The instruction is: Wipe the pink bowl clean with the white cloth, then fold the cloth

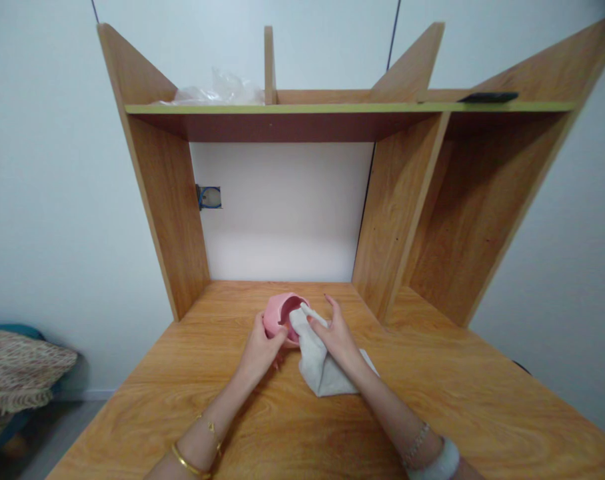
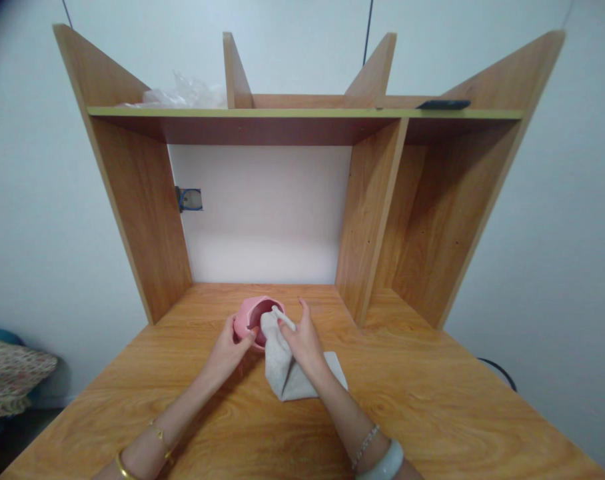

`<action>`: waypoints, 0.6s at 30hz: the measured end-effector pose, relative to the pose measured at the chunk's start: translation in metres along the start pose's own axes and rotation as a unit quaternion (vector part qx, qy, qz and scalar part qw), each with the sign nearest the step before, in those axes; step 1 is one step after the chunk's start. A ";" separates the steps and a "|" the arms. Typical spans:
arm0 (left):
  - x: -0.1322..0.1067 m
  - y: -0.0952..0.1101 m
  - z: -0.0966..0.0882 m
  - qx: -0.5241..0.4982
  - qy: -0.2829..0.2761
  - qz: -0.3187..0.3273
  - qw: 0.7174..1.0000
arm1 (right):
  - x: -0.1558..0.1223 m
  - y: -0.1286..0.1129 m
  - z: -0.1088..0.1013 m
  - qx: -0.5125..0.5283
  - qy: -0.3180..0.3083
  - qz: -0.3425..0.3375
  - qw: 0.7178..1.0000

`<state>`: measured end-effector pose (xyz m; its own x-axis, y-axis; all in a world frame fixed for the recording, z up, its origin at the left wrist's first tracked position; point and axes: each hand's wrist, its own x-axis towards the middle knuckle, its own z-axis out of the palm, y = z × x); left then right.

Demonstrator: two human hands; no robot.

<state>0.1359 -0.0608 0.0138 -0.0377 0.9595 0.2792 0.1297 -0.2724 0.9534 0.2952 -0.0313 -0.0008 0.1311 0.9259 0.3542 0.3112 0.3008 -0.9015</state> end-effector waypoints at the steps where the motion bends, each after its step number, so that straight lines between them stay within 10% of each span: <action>1: 0.002 -0.002 -0.001 -0.005 0.008 -0.035 0.999 | 0.000 -0.001 -0.002 -0.011 0.000 -0.002 1.000; 5: 0.011 -0.007 -0.007 -0.073 0.046 -0.135 0.987 | 0.003 -0.003 -0.010 -0.085 -0.007 -0.001 0.996; 18: 0.012 0.003 -0.019 -0.217 0.048 -0.152 0.963 | 0.015 -0.012 -0.072 -0.442 -0.102 0.089 0.887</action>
<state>0.1174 -0.0517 0.0219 -0.1024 0.9943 -0.0304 -0.3271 -0.0048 0.9450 0.3611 -0.0371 0.0333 0.1069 0.9899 0.0930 0.9305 -0.0666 -0.3603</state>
